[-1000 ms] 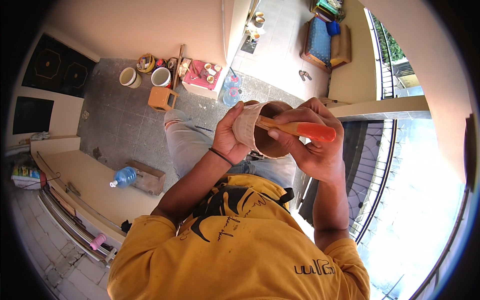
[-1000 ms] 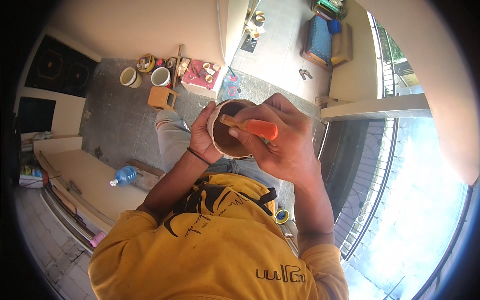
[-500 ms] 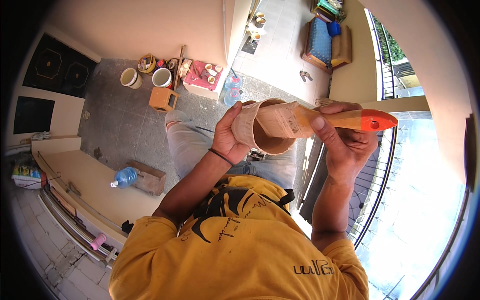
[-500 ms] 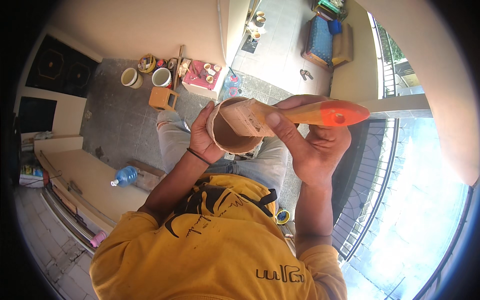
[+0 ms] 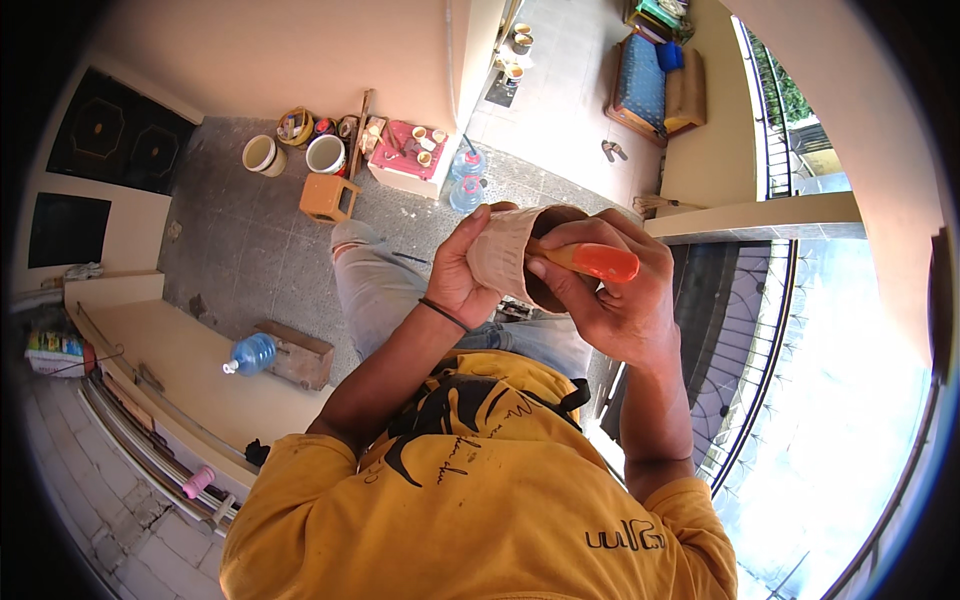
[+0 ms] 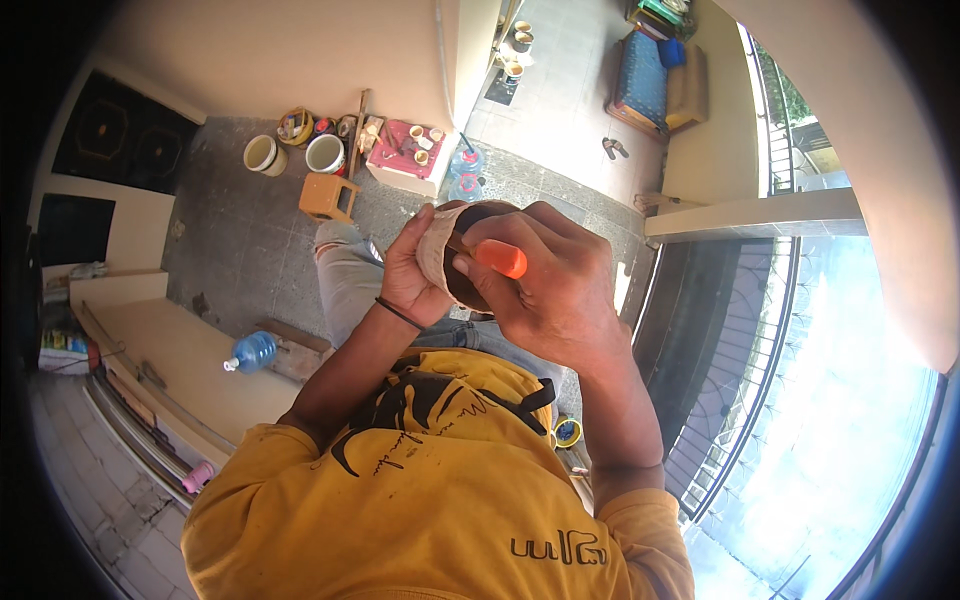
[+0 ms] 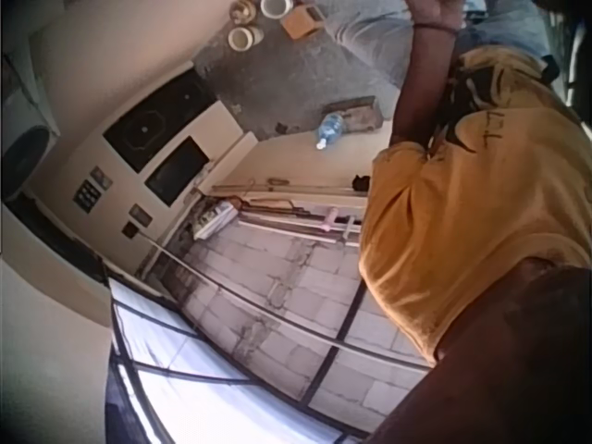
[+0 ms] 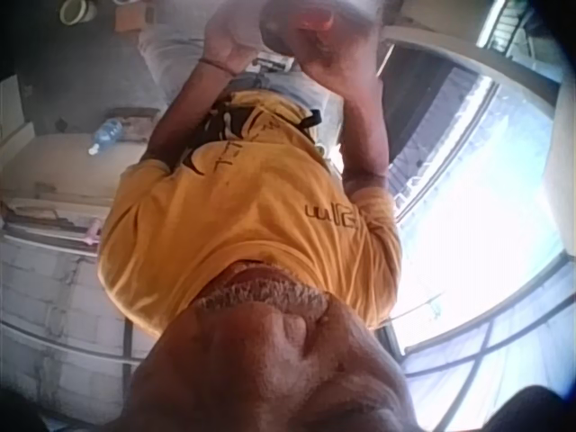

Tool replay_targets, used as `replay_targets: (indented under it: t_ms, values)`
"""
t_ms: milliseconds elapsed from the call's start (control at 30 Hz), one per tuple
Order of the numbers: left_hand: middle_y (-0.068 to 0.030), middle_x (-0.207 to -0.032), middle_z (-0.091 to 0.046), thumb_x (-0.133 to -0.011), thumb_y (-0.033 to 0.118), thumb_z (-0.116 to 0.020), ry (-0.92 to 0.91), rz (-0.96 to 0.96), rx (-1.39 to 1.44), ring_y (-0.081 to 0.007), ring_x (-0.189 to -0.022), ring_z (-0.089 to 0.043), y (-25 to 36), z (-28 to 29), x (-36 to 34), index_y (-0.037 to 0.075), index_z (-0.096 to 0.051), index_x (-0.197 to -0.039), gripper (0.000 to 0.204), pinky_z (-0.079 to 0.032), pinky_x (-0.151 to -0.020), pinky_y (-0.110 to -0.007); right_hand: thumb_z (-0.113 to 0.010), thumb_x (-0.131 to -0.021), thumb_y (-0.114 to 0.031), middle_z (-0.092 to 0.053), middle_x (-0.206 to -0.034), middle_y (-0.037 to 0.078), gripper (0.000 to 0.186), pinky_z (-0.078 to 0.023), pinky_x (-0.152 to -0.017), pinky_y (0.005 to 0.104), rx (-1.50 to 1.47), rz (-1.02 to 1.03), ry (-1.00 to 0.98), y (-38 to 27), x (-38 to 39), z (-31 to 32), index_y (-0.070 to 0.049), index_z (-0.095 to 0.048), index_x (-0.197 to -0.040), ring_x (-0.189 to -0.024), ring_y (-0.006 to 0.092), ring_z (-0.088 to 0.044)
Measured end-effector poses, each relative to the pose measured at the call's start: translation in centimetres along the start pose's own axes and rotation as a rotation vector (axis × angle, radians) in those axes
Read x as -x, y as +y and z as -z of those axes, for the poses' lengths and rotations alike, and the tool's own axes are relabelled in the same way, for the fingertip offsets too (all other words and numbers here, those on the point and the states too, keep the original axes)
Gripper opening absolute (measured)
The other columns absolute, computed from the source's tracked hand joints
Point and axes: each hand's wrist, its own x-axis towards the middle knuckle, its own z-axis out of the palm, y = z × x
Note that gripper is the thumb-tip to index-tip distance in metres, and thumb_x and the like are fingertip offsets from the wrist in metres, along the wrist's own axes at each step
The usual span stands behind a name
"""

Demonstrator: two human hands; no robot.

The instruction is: The person repeatedly dips a paintbrush into a small container and applies paint to the ceiling in a room. The person holds the container in one hand and the brush in the other, working on different sections of the ceiling throughout the clip.

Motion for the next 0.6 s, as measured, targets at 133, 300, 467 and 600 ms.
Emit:
replay_targets:
  t_ms: [133, 300, 467, 600]
  values:
    - [-0.0150, -0.121, -0.070, -0.105, 0.033, -0.058, 0.047, -0.024, -0.053, -0.0272, -0.116, -0.067, 0.1, 0.0, 0.1, 0.002, -0.063, -0.123, 0.036, -0.053, -0.104, -0.044, -0.084, -0.081, -0.001, -0.074, -0.090, 0.007, 0.018, -0.054, -0.066, 0.0304, -0.145, -0.023, 0.144, 0.1, 0.4, -0.2, -0.003, -0.072, -0.095, -0.075, 0.0176, -0.068]
    - [-0.0139, -0.122, -0.070, -0.105, 0.034, -0.059, 0.107, -0.023, -0.024, -0.0278, -0.116, -0.067, 0.3, 0.1, 0.2, 0.003, -0.064, -0.123, 0.036, -0.053, -0.104, -0.045, -0.082, -0.083, 0.004, -0.074, -0.092, 0.009, 0.016, -0.055, -0.073, 0.0288, -0.415, -0.221, 0.499, -0.5, 0.9, 1.6, 0.002, -0.072, -0.095, -0.079, 0.0147, -0.067]
    - [-0.0133, -0.122, -0.070, -0.105, 0.034, -0.058, 0.118, 0.005, 0.020, -0.0275, -0.116, -0.067, 0.3, 0.2, 0.0, 0.003, -0.064, -0.124, 0.036, -0.053, -0.104, -0.045, -0.083, -0.084, 0.004, -0.073, -0.093, 0.010, 0.020, -0.054, -0.074, 0.0282, -0.550, -0.413, 0.586, 0.1, 1.7, 2.3, 0.004, -0.071, -0.099, -0.081, 0.0145, -0.066]
    - [-0.0135, -0.122, -0.070, -0.106, 0.034, -0.056, 0.111, 0.009, 0.009, -0.0274, -0.116, -0.067, 0.3, -0.2, 0.0, 0.003, -0.063, -0.124, 0.036, -0.053, -0.104, -0.045, -0.082, -0.085, 0.000, -0.073, -0.093, 0.010, 0.018, -0.054, -0.074, 0.0294, -0.481, -0.312, 0.521, 0.0, 2.0, 2.0, 0.003, -0.071, -0.099, -0.081, 0.0145, -0.066]
